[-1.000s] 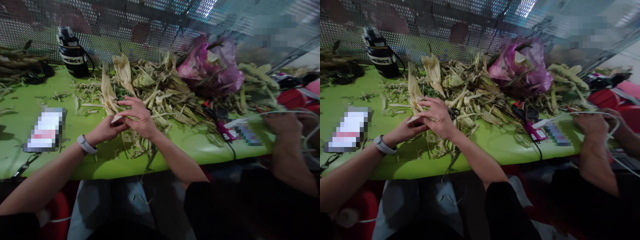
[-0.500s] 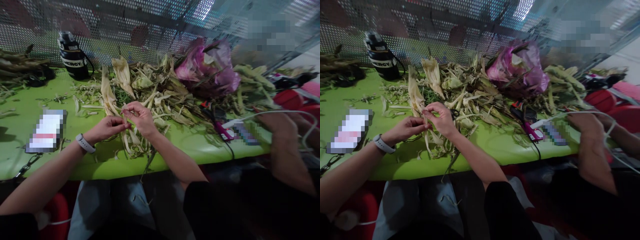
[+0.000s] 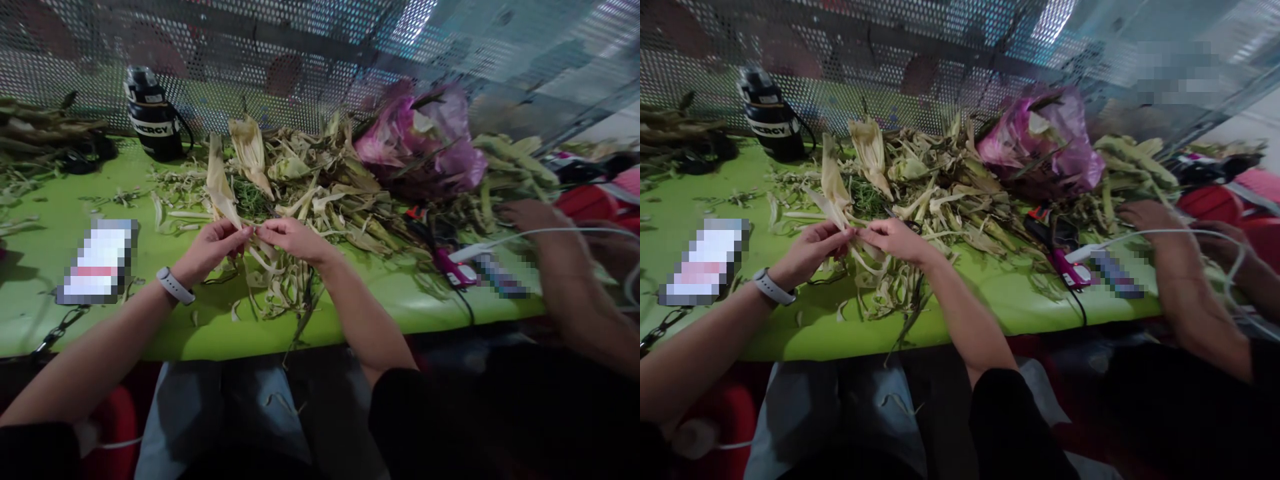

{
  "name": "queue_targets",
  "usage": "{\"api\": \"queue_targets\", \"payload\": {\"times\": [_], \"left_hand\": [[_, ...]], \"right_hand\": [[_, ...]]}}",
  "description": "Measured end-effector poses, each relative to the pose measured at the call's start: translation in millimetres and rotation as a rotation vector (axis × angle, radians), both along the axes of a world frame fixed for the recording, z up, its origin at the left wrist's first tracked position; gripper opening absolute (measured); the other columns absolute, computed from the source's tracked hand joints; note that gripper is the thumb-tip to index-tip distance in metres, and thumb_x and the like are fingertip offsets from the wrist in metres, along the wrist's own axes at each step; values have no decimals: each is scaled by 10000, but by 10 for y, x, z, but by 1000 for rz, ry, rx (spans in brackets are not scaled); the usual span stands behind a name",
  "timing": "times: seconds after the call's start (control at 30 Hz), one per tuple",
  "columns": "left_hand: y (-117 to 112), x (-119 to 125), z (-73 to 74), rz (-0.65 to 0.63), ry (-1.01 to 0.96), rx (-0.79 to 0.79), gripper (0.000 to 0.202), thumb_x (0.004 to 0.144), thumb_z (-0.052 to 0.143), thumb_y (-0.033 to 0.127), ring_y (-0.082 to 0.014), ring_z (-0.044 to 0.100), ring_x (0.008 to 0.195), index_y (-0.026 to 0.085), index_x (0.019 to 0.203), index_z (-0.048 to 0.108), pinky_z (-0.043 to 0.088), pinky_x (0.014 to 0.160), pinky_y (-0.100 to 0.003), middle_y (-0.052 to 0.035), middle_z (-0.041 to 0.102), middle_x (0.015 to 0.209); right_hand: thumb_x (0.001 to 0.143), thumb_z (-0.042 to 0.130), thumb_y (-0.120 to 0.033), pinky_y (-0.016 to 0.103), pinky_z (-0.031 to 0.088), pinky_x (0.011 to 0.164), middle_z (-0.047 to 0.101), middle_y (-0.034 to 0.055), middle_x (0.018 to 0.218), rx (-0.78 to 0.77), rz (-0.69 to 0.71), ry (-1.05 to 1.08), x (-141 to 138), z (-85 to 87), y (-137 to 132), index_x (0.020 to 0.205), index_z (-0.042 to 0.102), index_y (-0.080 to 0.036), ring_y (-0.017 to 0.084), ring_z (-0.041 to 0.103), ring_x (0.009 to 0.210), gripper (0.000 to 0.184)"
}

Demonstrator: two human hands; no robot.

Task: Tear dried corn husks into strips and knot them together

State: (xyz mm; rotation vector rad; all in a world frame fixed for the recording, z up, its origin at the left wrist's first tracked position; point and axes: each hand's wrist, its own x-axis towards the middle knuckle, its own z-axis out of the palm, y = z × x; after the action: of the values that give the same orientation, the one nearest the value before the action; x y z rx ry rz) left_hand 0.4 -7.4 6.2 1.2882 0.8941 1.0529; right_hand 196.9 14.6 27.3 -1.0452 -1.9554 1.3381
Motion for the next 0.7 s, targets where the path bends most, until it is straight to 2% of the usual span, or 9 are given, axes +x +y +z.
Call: {"api": "queue_targets", "payload": {"times": [0.1, 0.2, 0.27, 0.33, 0.4, 0.53, 0.7], "left_hand": [[10, -9, -15, 10, 133, 93, 321, 773, 736, 440, -70, 488, 513, 142, 741, 621, 391, 497, -197, 13, 568, 599], [23, -18, -23, -28, 199, 102, 342, 802, 698, 467, -78, 494, 524, 140, 740, 619, 390, 503, -201, -2, 580, 612], [27, -21, -17, -55, 183, 82, 351, 814, 678, 479, -77, 486, 527, 139, 751, 617, 387, 508, -202, -7, 586, 623], [26, -21, -2, -52, 153, 65, 348, 820, 667, 480, -76, 473, 529, 137, 776, 622, 377, 509, -204, -6, 584, 631], [21, -20, 14, -47, 155, 65, 335, 824, 660, 470, -74, 448, 524, 137, 808, 635, 349, 498, -204, 7, 558, 622], [22, -28, 14, -116, 222, 95, 297, 835, 647, 449, -74, 418, 530, 153, 849, 667, 321, 491, -207, 20, 528, 637], [43, -47, -38, -117, 165, 26, 259, 819, 682, 428, -76, 466, 539, 170, 800, 678, 367, 516, -206, 19, 559, 629]], "right_hand": [[797, 645, -591, 231, 297, 532, 435, -51, 620, 27, 55, 26, 11, -36, 28, 713, 554, -169, 82, 369, 573, 440], [809, 620, -616, 222, 306, 523, 412, -61, 621, 30, -25, 44, 6, -32, 25, 712, 503, -186, 79, 365, 562, 457], [812, 596, -647, 221, 314, 514, 418, -66, 608, -8, -50, 49, -2, -28, 16, 740, 489, -194, 81, 375, 545, 471], [811, 587, -661, 223, 309, 510, 431, -68, 598, -32, -11, 42, -1, -30, 17, 795, 527, -187, 82, 378, 532, 478], [799, 614, -646, 227, 292, 517, 437, -64, 597, 18, 33, 28, 16, -33, 30, 802, 579, -169, 76, 369, 536, 479], [807, 634, -601, 236, 280, 541, 459, -45, 611, 176, 36, -2, 63, -24, 66, 717, 618, -143, 71, 377, 563, 467], [827, 620, -584, 239, 283, 521, 446, -52, 561, 166, 44, -59, 69, -63, 125, 710, 616, -138, 73, 366, 523, 462]]}}
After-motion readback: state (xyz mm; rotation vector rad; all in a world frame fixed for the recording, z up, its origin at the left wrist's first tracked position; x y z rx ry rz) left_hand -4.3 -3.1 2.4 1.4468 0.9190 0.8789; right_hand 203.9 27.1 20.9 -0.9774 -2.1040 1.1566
